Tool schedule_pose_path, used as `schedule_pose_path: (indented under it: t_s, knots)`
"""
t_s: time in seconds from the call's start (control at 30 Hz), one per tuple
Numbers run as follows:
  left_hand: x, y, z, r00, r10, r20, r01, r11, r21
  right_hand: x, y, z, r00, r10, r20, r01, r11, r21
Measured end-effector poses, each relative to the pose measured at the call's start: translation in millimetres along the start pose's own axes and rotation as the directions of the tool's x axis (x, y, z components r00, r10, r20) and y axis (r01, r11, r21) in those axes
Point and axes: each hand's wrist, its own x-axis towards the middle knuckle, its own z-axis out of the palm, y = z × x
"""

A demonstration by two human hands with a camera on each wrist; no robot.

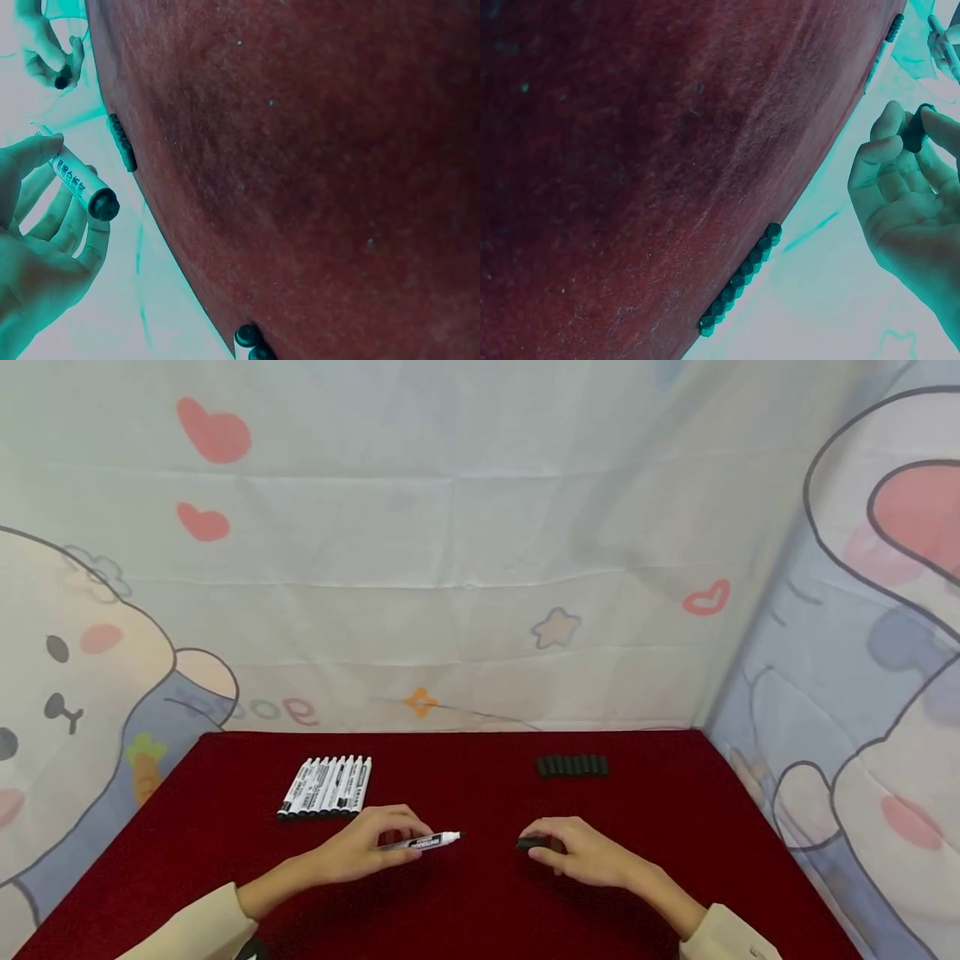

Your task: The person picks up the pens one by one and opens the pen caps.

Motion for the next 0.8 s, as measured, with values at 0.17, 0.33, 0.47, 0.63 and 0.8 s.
schedule_pose_path:
  t_s: [0.17,0.33,0.47,0.63,0.8]
  knots:
    - [3.6,0.6,0.9,1.0,-0.018,-0.018,0.019,1.0,0.011,-0.5,4.5,-0.3,0.999,-0.037,-0.033,0.034,0.995,-0.091]
    - [2.7,0.3,-5.4,0.998,-0.058,-0.038,0.059,0.998,0.033,-1.0,4.8,-0.5,0.995,-0.03,-0.092,0.012,0.983,-0.183]
    - [-2.5,-0.4,-16.6,0.994,-0.094,-0.052,0.098,0.992,0.081,-1.0,3.9,-1.7,0.996,-0.021,-0.084,0.005,0.982,-0.19]
    - [-7.1,0.8,-35.9,0.991,-0.101,-0.09,0.114,0.981,0.155,2.9,2.9,-6.7,0.998,-0.035,-0.048,0.025,0.979,-0.203]
    - [-15.2,-1.5,-52.1,0.989,-0.104,-0.103,0.123,0.974,0.191,2.8,1.4,-12.2,0.999,0.033,-0.004,-0.033,0.99,-0.14]
